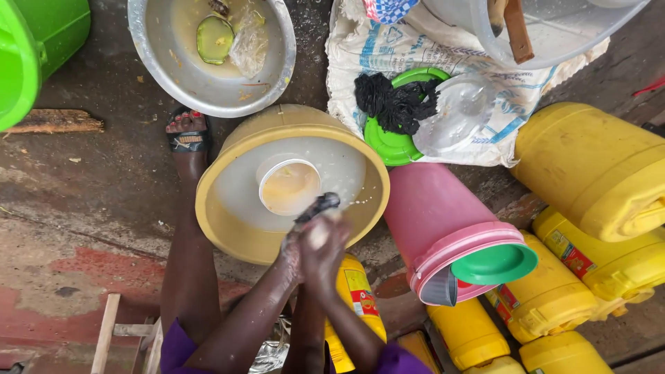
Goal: Washing various plastic and metal dishes in a basin of soapy water.
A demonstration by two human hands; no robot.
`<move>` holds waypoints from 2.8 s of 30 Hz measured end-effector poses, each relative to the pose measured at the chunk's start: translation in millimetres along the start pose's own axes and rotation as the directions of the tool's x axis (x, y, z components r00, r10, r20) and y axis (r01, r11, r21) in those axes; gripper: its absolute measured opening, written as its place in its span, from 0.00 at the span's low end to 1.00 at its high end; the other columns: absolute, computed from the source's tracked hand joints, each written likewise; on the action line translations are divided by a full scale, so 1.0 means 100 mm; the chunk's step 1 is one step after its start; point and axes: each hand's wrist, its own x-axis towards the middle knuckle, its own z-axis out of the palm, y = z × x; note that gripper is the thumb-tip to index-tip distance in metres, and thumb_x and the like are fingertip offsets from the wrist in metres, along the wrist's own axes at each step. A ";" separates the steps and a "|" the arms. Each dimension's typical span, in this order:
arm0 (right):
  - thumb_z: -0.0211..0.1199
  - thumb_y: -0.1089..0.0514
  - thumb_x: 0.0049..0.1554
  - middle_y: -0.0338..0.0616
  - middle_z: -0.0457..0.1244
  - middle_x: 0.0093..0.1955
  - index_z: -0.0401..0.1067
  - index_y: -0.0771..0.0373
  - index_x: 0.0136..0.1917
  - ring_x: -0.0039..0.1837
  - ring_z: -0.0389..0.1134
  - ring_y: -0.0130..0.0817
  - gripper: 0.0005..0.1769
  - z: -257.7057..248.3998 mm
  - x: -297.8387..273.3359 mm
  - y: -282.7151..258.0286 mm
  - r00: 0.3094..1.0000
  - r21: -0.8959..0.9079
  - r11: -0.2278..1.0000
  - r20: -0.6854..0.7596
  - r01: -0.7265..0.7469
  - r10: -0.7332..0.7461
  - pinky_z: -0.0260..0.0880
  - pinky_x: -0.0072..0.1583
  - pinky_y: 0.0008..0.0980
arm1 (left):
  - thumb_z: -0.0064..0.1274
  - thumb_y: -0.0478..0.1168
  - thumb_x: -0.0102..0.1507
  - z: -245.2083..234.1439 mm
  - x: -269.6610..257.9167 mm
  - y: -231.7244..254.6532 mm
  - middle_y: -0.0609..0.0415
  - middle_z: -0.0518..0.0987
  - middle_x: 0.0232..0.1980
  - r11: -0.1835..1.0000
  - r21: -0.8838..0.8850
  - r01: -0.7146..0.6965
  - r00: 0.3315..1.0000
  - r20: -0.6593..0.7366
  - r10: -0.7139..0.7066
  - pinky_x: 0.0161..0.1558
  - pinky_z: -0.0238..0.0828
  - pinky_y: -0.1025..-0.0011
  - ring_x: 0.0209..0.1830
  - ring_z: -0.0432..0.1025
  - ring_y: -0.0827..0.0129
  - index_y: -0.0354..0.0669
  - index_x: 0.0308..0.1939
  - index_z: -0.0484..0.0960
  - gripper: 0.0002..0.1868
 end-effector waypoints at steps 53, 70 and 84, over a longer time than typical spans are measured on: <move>0.61 0.47 0.58 0.58 0.55 0.72 0.52 0.70 0.77 0.73 0.60 0.45 0.42 -0.38 -0.06 0.25 0.857 0.413 0.822 0.162 0.391 -0.489 0.60 0.73 0.45 | 0.38 0.61 0.68 0.83 -0.90 0.70 0.44 0.53 0.80 -0.379 0.749 -0.543 0.550 0.659 0.513 0.77 0.43 0.44 0.84 0.43 0.54 0.44 0.77 0.61 0.38; 0.60 0.71 0.50 0.51 0.67 0.53 0.65 0.65 0.60 0.51 0.72 0.36 0.23 -0.41 -0.10 0.67 0.851 0.339 0.819 0.086 0.464 -0.518 0.74 0.54 0.34 | 0.70 0.43 0.58 0.36 -0.34 0.95 0.38 0.65 0.67 0.365 0.694 -0.620 0.562 0.068 0.825 0.60 0.74 0.61 0.64 0.67 0.55 0.36 0.71 0.50 0.49; 0.63 0.58 0.62 0.53 0.60 0.67 0.59 0.58 0.71 0.70 0.66 0.48 0.26 -0.59 0.04 0.51 0.928 0.973 0.197 -0.041 0.121 -0.369 0.65 0.75 0.55 | 0.70 0.44 0.56 0.29 -0.27 0.81 0.43 0.62 0.72 0.516 0.502 -0.694 0.700 0.307 0.645 0.69 0.65 0.59 0.71 0.61 0.58 0.40 0.79 0.47 0.57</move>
